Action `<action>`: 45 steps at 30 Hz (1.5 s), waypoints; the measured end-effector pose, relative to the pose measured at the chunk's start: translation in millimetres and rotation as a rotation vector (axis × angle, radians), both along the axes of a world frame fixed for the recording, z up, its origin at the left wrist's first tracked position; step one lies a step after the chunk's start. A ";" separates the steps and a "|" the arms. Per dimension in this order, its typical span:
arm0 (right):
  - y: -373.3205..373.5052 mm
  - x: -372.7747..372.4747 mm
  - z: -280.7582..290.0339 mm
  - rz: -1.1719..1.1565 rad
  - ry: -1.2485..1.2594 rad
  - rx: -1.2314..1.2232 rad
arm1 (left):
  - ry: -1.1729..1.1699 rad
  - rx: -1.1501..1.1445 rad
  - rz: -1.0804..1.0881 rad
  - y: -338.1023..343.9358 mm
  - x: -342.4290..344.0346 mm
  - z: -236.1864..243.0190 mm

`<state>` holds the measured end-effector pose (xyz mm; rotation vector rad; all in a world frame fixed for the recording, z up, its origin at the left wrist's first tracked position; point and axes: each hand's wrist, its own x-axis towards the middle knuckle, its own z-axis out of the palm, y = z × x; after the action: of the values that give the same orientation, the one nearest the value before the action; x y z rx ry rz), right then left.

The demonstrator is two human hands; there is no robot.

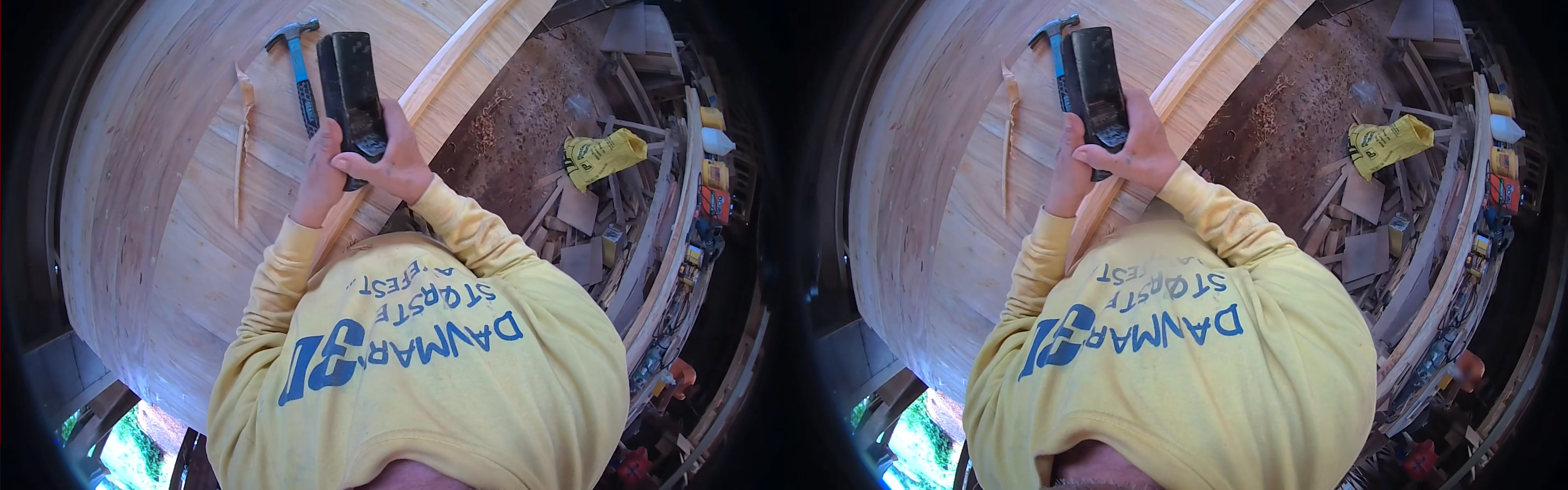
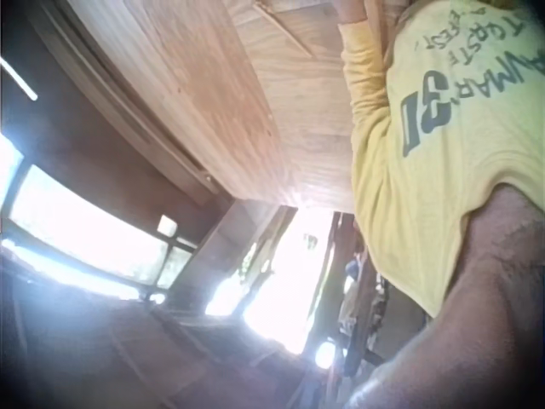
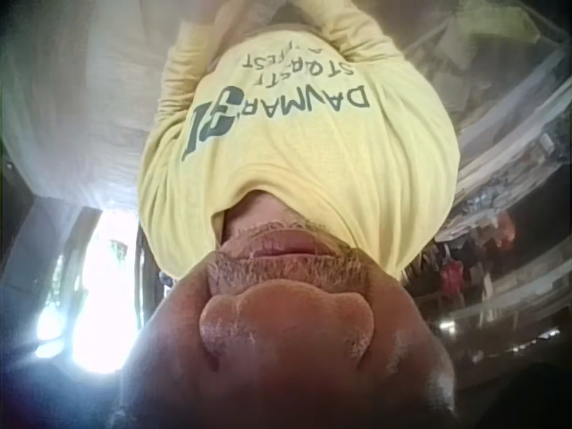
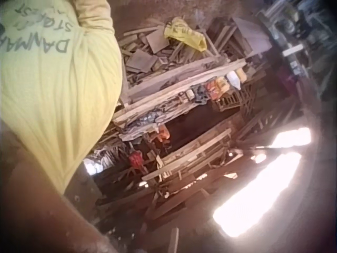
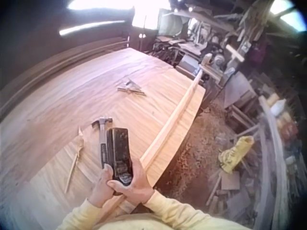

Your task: The person holds a hand planer and strikes the body of the tool with a hammer to adjust the blade depth, then uses the planer on a long wooden board.

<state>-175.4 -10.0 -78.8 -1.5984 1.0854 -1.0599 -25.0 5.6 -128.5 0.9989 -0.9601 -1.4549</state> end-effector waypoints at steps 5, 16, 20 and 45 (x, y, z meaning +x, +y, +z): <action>9.4 -51.8 -4.3 -0.189 0.008 0.232 | -0.629 -0.431 0.110 -49.9 -34.9 20.3; 24.2 -51.3 -36.8 -0.277 0.563 0.034 | -0.962 -0.568 0.036 -105.5 -74.8 -10.4; -24.4 -72.6 -33.7 -0.437 0.638 0.129 | -0.896 -0.776 -0.028 -172.6 -120.3 -18.3; 82.8 -0.5 -23.7 -0.341 0.597 0.112 | -1.010 -0.662 -0.099 -53.8 -36.9 11.7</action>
<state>-175.9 72.7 -102.5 -1.7216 1.8336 -0.7188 -62.0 -48.2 -116.8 1.1631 -2.0592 -0.5252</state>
